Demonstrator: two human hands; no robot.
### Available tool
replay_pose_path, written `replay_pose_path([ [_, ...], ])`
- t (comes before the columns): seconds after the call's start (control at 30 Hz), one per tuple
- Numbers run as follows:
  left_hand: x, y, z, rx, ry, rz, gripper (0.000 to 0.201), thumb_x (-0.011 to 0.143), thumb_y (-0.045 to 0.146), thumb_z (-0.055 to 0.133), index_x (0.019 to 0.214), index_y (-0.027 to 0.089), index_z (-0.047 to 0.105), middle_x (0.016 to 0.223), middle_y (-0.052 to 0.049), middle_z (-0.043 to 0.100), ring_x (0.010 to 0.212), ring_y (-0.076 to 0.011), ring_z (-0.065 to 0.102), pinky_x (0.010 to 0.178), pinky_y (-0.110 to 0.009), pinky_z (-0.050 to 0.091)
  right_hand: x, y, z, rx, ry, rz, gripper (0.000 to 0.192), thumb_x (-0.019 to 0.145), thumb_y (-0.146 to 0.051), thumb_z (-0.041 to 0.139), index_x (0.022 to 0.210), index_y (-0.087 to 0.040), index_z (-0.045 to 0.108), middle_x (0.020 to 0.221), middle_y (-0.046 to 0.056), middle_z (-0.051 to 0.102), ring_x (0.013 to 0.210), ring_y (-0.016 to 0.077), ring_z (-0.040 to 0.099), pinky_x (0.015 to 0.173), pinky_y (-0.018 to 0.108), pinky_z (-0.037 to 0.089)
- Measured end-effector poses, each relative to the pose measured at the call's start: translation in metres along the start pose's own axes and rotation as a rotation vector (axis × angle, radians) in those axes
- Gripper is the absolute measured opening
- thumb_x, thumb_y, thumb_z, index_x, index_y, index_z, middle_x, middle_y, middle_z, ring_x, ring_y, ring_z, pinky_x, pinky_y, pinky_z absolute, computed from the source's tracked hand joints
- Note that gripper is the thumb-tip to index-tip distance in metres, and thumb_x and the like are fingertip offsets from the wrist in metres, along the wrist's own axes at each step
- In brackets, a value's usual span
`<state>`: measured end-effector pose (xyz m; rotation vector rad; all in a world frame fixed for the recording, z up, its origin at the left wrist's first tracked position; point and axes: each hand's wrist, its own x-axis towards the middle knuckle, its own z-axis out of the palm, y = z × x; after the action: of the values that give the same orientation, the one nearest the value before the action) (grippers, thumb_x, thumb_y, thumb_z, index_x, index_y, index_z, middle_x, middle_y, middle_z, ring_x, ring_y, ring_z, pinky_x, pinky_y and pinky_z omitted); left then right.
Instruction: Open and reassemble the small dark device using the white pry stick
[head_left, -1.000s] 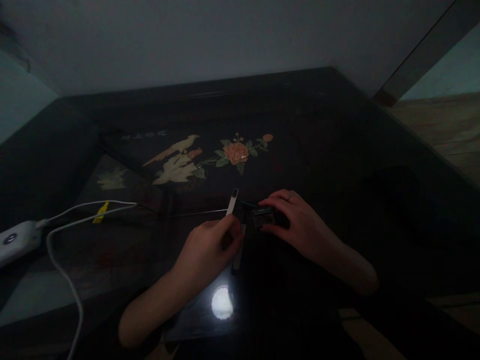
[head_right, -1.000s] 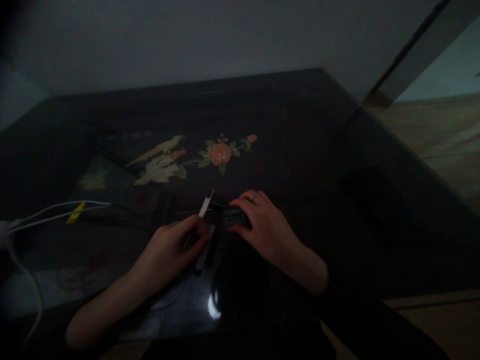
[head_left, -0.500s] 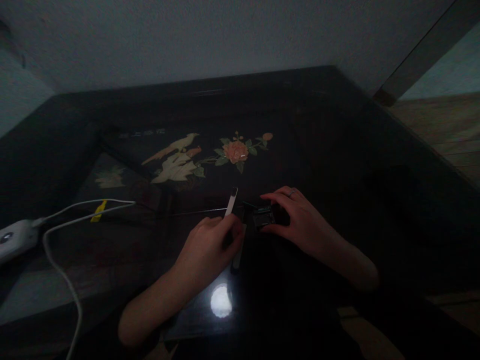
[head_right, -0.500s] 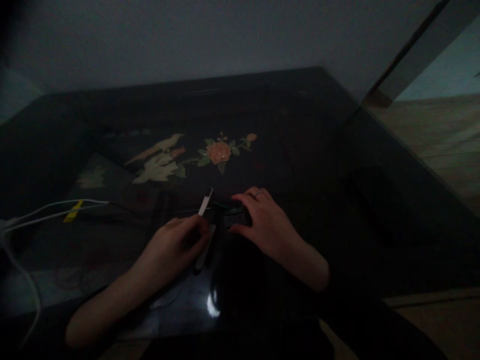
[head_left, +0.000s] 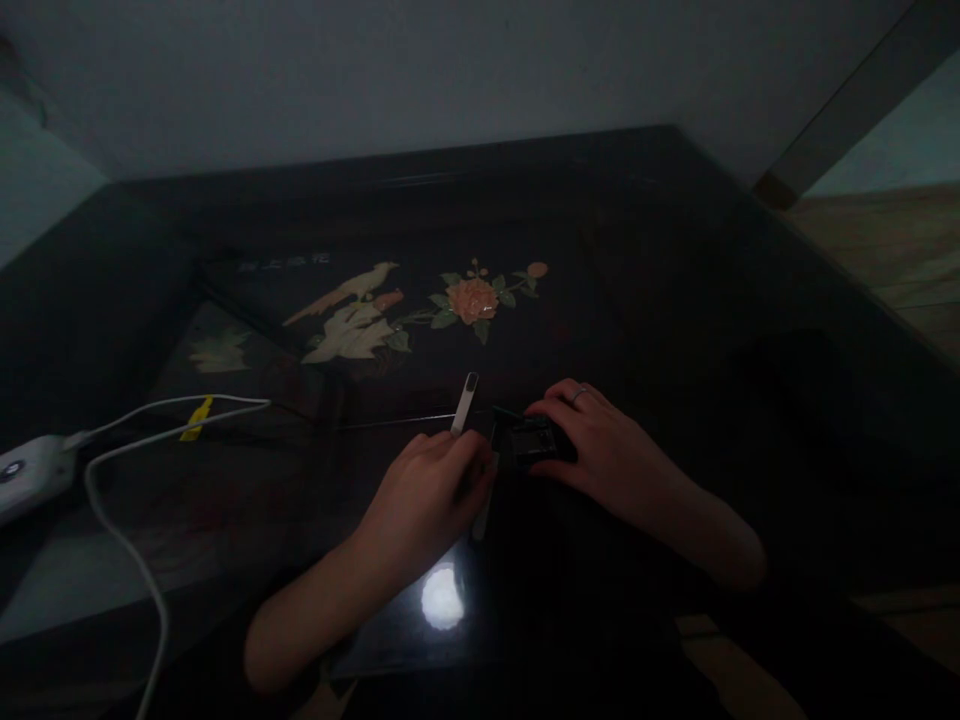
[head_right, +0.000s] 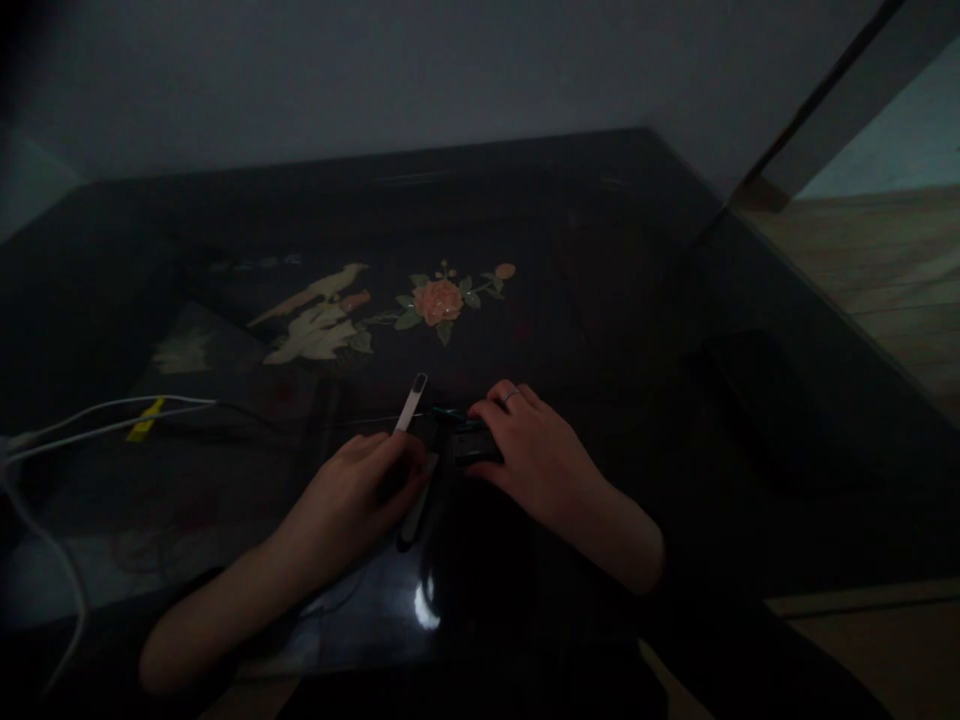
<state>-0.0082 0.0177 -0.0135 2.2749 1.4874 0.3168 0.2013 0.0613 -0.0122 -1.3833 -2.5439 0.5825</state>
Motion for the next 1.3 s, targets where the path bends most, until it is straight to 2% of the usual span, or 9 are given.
replay_pose_path([
  [0.33,0.000,0.000,0.001,0.045,0.014,0.029,0.003,0.089,0.018,0.053,0.090,0.019,0.055,0.081,-0.002,0.064,0.074,-0.0194,0.060,0.067,-0.032,0.042,-0.005,-0.005,-0.004,-0.023,-0.039,-0.005,0.038,0.072,-0.024,0.078,0.104,-0.014,0.061,0.109,0.011,0.060,0.100,0.0286,0.059,0.086,0.045,0.052],
  [0.53,0.000,-0.001,0.000,0.048,-0.011,0.020,0.006,0.089,0.017,0.052,0.085,0.019,0.055,0.082,-0.003,0.063,0.077,-0.0203,0.059,0.070,-0.033,0.041,-0.008,-0.001,-0.013,0.132,-0.069,0.029,0.036,0.076,-0.023,0.074,0.107,-0.016,0.057,0.104,0.007,0.064,0.095,0.0249,0.063,0.082,0.041,0.052],
  [0.67,-0.001,-0.002,0.000,0.025,0.008,0.019,0.007,0.089,0.018,0.052,0.084,0.018,0.056,0.080,-0.003,0.062,0.076,-0.0209,0.058,0.070,-0.034,0.041,-0.010,-0.004,-0.016,0.202,-0.032,-0.057,0.040,0.076,-0.022,0.074,0.110,-0.016,0.054,0.105,0.007,0.065,0.096,0.0236,0.063,0.083,0.038,0.052],
  [0.73,-0.002,-0.002,-0.002,-0.035,0.040,0.023,0.006,0.089,0.018,0.053,0.085,0.018,0.057,0.080,-0.002,0.063,0.076,-0.0203,0.058,0.070,-0.034,0.041,-0.011,-0.007,-0.016,0.213,0.009,-0.138,0.044,0.075,-0.022,0.075,0.113,-0.016,0.053,0.107,0.008,0.065,0.099,0.0236,0.062,0.085,0.038,0.052],
  [0.83,-0.002,0.001,-0.008,-0.248,0.095,0.006,0.009,0.090,0.018,0.052,0.088,0.019,0.060,0.079,0.000,0.064,0.074,-0.0173,0.059,0.069,-0.030,0.042,-0.011,-0.011,-0.015,0.210,0.104,-0.259,0.047,0.077,-0.025,0.074,0.117,-0.015,0.052,0.110,0.010,0.064,0.101,0.0235,0.062,0.087,0.038,0.052],
  [0.93,-0.002,0.006,-0.017,-0.518,0.075,-0.026,0.017,0.092,0.022,0.048,0.089,0.018,0.064,0.074,0.001,0.065,0.067,-0.0138,0.059,0.062,-0.024,0.043,-0.011,-0.012,-0.015,0.177,0.207,-0.346,0.046,0.080,-0.028,0.072,0.118,-0.012,0.053,0.111,0.013,0.064,0.102,0.0241,0.062,0.089,0.038,0.051],
  [1.03,-0.001,0.010,-0.021,-0.695,0.047,-0.037,0.018,0.091,0.022,0.050,0.086,0.017,0.067,0.073,0.002,0.068,0.064,-0.0118,0.059,0.056,-0.020,0.041,-0.012,-0.012,-0.015,0.164,0.280,-0.398,0.045,0.083,-0.034,0.069,0.117,-0.011,0.054,0.109,0.014,0.064,0.101,0.0241,0.062,0.089,0.037,0.052],
  [1.17,-0.003,0.011,-0.020,-0.786,0.056,-0.078,0.016,0.088,0.022,0.055,0.080,0.016,0.068,0.073,0.002,0.070,0.068,-0.0123,0.061,0.060,-0.019,0.043,-0.013,-0.014,-0.012,0.178,0.333,-0.443,0.047,0.085,-0.044,0.064,0.118,-0.012,0.055,0.108,0.014,0.065,0.101,0.0242,0.062,0.089,0.036,0.052],
  [1.3,-0.005,0.011,-0.020,-0.817,0.090,-0.087,0.017,0.088,0.023,0.056,0.079,0.016,0.068,0.071,0.002,0.069,0.066,-0.0116,0.061,0.060,-0.019,0.044,-0.014,-0.015,-0.011,0.253,0.322,-0.403,0.059,0.081,-0.047,0.067,0.126,-0.014,0.050,0.114,0.013,0.062,0.105,0.0230,0.060,0.093,0.033,0.051],
])
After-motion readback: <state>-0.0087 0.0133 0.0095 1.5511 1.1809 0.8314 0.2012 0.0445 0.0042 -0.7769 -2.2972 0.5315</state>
